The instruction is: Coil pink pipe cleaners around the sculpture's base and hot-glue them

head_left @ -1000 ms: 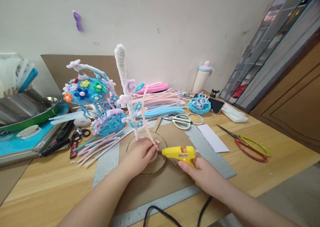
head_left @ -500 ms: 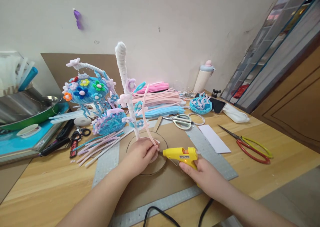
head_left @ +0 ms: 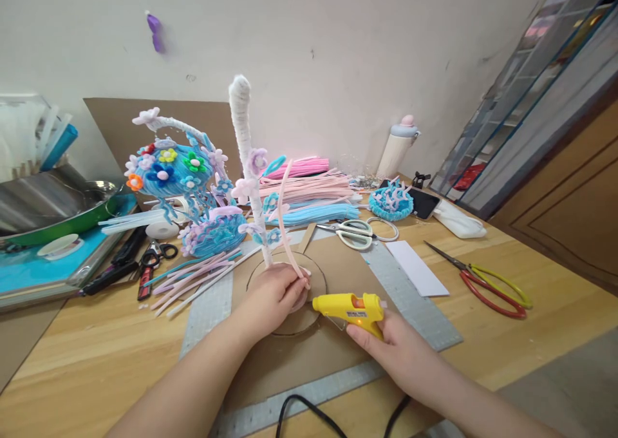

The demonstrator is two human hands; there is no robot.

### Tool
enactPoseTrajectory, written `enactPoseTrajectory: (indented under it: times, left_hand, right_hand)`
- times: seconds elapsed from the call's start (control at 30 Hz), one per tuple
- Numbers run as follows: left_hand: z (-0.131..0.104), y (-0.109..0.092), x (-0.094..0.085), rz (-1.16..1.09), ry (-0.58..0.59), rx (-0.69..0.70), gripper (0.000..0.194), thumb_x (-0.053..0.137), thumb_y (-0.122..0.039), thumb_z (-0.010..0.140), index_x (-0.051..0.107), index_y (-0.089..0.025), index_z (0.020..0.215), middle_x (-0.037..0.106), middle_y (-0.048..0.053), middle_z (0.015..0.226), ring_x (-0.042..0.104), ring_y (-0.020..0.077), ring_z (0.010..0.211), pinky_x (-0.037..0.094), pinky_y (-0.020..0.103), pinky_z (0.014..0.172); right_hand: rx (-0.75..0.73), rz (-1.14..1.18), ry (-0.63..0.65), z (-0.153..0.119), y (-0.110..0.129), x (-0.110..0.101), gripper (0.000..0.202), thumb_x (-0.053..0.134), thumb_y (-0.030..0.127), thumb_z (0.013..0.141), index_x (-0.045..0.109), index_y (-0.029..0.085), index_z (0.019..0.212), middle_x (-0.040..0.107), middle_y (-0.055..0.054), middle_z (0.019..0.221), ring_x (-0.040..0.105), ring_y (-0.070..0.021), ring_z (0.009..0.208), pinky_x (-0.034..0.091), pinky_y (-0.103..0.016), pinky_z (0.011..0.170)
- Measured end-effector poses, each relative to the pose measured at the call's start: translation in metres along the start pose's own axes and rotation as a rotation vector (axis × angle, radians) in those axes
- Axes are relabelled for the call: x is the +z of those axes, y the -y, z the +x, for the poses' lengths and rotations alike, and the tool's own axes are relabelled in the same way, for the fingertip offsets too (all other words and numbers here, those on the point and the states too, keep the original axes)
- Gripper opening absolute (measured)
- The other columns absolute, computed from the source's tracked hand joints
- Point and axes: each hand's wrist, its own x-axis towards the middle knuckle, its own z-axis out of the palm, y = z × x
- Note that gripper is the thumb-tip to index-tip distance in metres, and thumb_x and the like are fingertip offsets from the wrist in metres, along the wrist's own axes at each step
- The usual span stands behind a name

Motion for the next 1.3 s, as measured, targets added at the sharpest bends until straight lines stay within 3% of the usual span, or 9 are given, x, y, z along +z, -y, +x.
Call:
enactPoseTrajectory:
  times: [0.23,1.3]
  left_hand:
    - [0.000,0.001,-0.001,-0.010,0.008,-0.001,0.030,0.039,-0.032,0.095,0.067,-0.023,0.089,0.070,0.004,0.093,0.063,0.0196,0.095,0.047,0.032,0.088]
    - [-0.002,-0.001,-0.008,-0.081,0.062,-0.075,0.027,0.042,-0.030,0.093,0.068,-0.024,0.099,0.070,0.002,0.109,0.062,0.0193,0.102,0.045,0.032,0.093]
  right_hand:
    - [0.014,0.015,0.022,-0.003,0.005,0.002,0.041,0.051,0.044,0.088,0.059,0.019,0.119,0.065,-0.011,0.116,0.058,-0.0272,0.111,0.043,-0.043,0.098]
    - [-0.072,0.011,0.041,-0.002,0.021,0.025,0.033,0.053,0.036,0.088,0.060,0.024,0.118,0.067,-0.007,0.115,0.060,-0.0240,0.106,0.046,-0.037,0.092]
